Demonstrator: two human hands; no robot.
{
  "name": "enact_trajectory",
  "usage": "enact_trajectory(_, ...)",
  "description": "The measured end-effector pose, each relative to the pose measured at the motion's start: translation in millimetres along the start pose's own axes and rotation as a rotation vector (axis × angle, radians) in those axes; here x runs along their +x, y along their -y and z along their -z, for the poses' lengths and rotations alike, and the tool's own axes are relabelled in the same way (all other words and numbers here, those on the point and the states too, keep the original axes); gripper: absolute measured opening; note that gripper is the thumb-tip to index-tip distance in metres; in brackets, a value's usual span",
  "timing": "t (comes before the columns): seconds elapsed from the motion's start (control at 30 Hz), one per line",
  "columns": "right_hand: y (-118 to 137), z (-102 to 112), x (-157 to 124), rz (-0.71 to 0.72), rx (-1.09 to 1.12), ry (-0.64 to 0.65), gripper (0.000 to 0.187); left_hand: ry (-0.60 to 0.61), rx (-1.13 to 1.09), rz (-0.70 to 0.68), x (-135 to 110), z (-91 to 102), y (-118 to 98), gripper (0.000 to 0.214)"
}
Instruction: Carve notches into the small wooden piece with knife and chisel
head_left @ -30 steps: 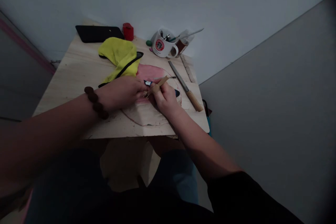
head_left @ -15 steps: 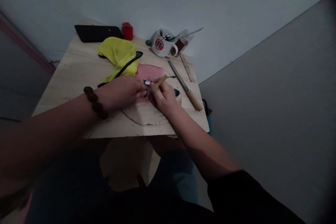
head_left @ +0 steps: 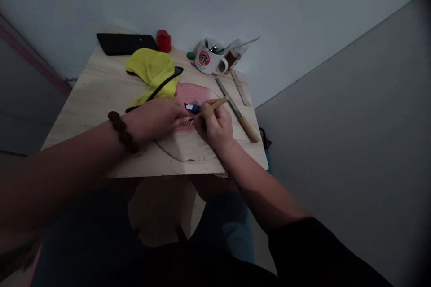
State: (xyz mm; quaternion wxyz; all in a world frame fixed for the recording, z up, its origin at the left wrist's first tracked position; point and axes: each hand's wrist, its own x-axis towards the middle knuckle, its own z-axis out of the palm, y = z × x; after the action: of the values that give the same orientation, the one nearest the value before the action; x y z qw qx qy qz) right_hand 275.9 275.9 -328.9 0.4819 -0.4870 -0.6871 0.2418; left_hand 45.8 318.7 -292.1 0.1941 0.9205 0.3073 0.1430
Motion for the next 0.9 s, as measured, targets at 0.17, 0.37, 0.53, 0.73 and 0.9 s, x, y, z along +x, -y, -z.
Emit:
enact_trajectory(0.17,9,5,-1,0.008,-0.032,-0.019,0.043,0.026,0.026,0.022,0,-1.3,1,0.034)
enact_trajectory(0.37,14,6,-3,0.104,-0.139,0.022,0.034,0.036,0.094,0.079,1,-0.4,-2,0.028)
enact_trajectory(0.53,18,6,-5,0.141,-0.158,0.075,0.033,0.051,0.109,0.074,1,3.4,-6,0.028)
enact_trajectory(0.73,15,7,-4,0.156,-0.154,0.061,0.032,0.067,0.095,0.062,0,6.0,-8,0.028)
enact_trajectory(0.9,12,5,-4,0.104,-0.106,0.047,0.03,0.074,0.114,0.069,1,4.6,-5,0.029)
